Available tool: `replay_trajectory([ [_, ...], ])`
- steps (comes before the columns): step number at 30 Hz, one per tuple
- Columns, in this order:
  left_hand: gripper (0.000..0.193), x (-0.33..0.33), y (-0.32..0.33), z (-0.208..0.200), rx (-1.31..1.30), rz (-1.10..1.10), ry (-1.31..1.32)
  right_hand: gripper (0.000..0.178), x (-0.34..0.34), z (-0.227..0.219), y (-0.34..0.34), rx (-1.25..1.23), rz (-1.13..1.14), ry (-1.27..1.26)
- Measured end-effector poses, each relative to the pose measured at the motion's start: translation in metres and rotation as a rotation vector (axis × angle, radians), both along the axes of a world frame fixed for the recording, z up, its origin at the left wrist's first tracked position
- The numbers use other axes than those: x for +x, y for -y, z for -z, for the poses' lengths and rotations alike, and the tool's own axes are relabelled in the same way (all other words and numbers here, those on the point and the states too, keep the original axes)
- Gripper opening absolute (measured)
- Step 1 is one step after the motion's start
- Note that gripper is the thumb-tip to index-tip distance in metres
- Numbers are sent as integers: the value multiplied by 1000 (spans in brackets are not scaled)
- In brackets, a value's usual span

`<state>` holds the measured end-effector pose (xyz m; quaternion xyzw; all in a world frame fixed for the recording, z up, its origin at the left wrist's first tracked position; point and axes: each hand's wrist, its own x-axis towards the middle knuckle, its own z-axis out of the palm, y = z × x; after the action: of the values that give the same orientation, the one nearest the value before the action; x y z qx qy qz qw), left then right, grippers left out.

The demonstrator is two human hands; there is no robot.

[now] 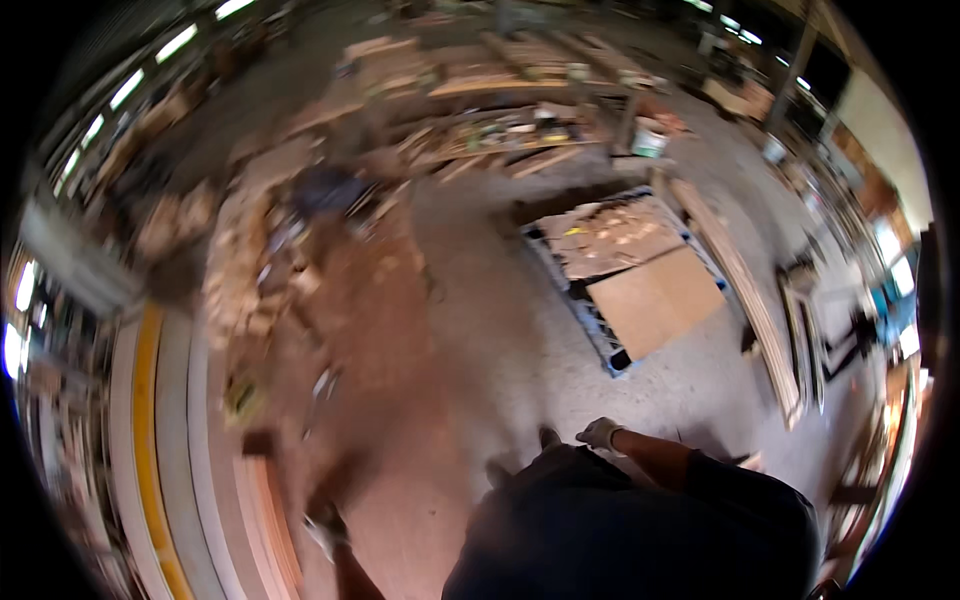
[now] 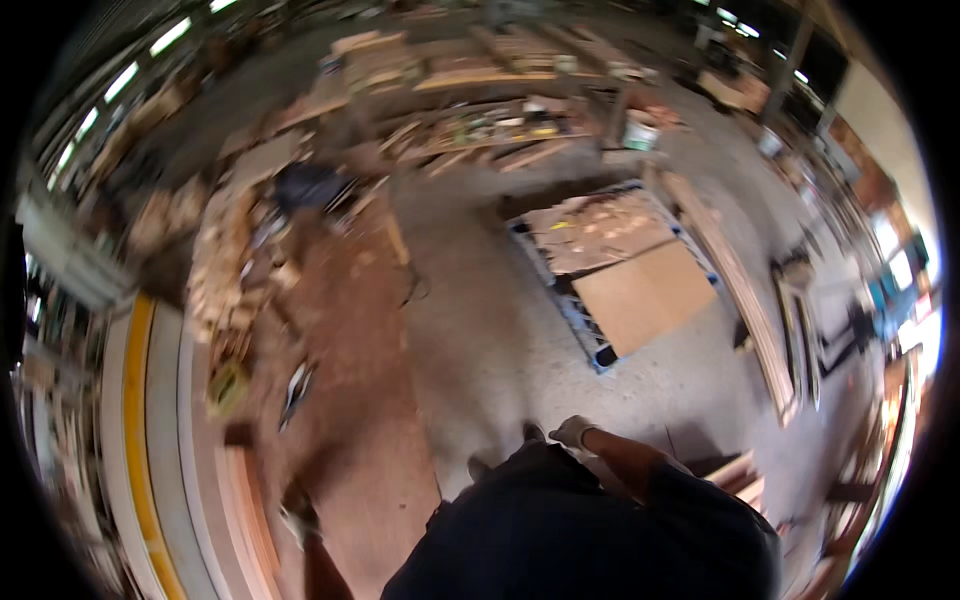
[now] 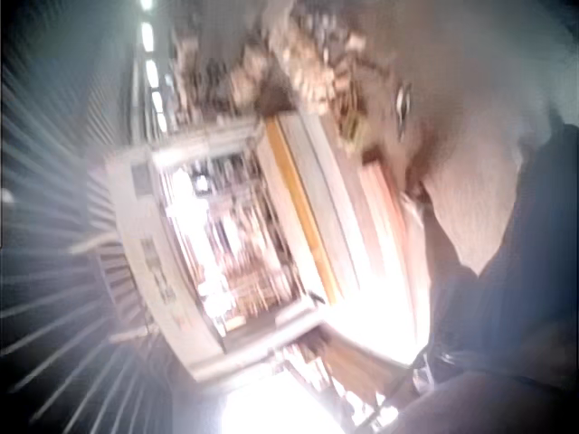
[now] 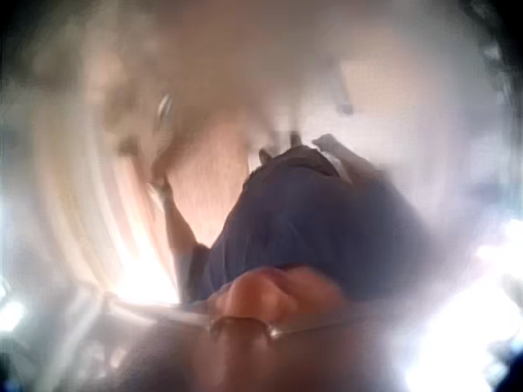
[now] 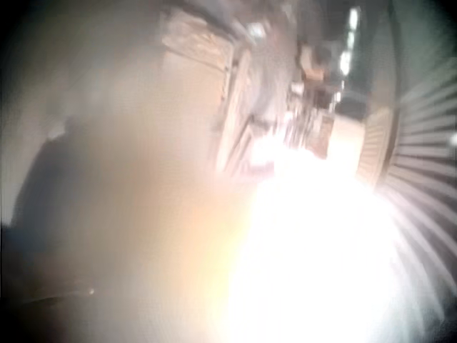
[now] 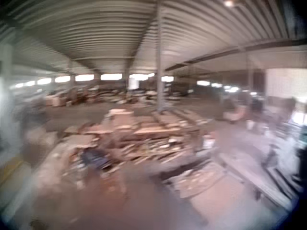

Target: The person picks up long wooden planks from a stack on the floor and places them one by one onto a large workbench. The person arranges the planks in a neat, parallel row on the table surface.

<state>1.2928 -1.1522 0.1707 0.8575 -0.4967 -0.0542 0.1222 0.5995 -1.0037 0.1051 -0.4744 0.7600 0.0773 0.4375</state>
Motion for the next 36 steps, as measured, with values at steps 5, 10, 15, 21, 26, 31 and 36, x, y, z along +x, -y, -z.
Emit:
replay_trajectory([
  [5, 91, -128, -31, 75, 87, 118, 267, 53, -4, 7, -46, 102, 467, 73],
  [10, 86, -266, -49, 20, 226, 275, 105, 61, -24, 48, -130, 101, 564, 64],
  [15, 85, -341, -48, 26, 194, 535, -10, 59, -34, -56, -167, 166, 919, 98],
  [21, 82, -429, -62, 15, 287, 816, -181, 47, -74, 21, -265, 62, 772, 62],
  [26, 68, -500, -67, 2, 481, 1034, -333, 55, -75, 31, -344, 103, 1132, 135],
  [31, 39, -505, -28, 86, 606, 1469, -99, 42, -56, 72, -401, -30, 1153, 88],
  [36, 37, -528, 24, 108, 844, 1990, 460, 54, -25, -1, -368, 18, 1844, 315],
])
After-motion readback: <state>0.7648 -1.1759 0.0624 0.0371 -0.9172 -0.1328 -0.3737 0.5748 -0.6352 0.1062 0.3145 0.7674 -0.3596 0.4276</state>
